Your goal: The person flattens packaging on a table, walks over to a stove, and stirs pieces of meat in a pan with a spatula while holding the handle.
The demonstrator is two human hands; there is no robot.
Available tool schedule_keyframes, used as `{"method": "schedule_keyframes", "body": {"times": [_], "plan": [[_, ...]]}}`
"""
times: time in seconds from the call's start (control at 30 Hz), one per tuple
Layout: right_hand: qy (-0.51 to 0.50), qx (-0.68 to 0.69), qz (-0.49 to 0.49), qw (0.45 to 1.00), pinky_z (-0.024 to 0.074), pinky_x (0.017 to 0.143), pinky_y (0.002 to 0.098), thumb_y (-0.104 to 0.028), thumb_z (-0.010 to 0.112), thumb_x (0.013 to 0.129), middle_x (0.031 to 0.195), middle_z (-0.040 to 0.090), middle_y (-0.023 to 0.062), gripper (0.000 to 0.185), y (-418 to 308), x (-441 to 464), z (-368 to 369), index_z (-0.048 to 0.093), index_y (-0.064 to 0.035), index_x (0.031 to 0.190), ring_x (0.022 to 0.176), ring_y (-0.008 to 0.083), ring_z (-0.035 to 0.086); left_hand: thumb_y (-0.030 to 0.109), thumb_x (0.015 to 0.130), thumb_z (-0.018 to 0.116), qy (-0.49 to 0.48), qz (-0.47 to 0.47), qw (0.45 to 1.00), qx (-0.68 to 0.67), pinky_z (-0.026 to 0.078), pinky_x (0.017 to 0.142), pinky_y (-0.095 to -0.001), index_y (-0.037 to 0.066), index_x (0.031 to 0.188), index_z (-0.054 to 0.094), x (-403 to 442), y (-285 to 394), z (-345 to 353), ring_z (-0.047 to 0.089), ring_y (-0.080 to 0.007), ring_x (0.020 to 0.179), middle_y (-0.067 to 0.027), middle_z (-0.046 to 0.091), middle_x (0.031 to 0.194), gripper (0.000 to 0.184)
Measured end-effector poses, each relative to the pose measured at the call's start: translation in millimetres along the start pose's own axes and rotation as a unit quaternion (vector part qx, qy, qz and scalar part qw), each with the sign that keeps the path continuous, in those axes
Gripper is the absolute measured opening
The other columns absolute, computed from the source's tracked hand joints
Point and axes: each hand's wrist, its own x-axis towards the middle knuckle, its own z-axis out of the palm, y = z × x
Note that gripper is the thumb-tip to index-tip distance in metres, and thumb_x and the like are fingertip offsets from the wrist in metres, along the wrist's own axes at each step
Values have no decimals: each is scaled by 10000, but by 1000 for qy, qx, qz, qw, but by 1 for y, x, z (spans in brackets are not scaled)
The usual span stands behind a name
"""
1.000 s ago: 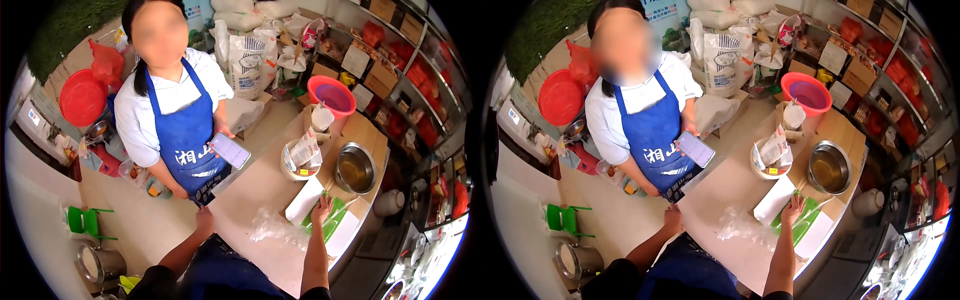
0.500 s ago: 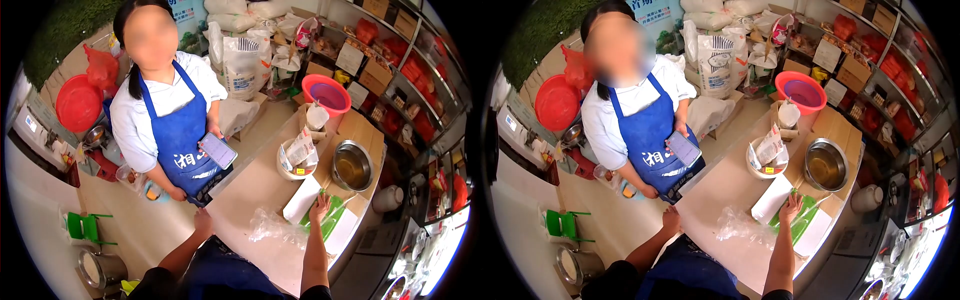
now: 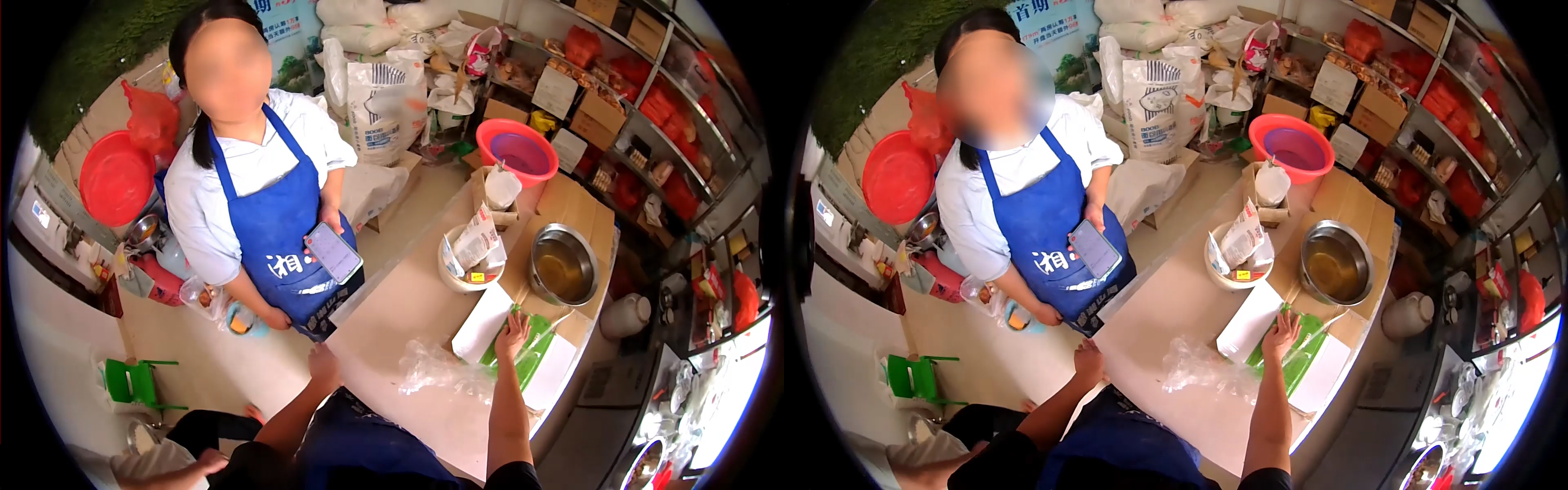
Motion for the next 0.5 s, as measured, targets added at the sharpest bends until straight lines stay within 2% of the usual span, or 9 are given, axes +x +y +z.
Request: {"method": "schedule_keyframes", "body": {"times": [0.27, 0.4, 0.5], "plan": [[-10, -7, 3, 1000, 239, 1210, 554, 29, 564, 831, 1418, 590, 135, 424, 1, -1, 0, 709, -74, 1215, 1438, 408, 382, 379, 549, 944, -2, -1, 1000, 0, 432, 1052, -467, -148, 1425, 406, 0, -2, 6, 527, -426, 1267, -344, 438, 1459, 1156], [-10, -1, 5, 1000, 242, 1204, 569, 38, 558, 826, 1421, 586, 141, 431, 4, -1, 2, 710, -77, 1213, 1434, 427, 379, 386, 552, 948, -14, -4, 1000, -7, 424, 1067, -464, -150, 1449, 373, 6, -1, 9, 513, -434, 1296, -353, 420, 1481, 1193], [-42, 5, -3, 999, 238, 1201, 581, 10, 599, 837, 1433, 572, 147, 427, 9, -1, -1, 695, -85, 1242, 1431, 447, 371, 410, 563, 941, -26, -9, 1000, 8, 412, 1082, -460, -142, 1456, 373, 8, -4, 17, 497, -445, 1318, -348, 417, 1491, 1194]]}}
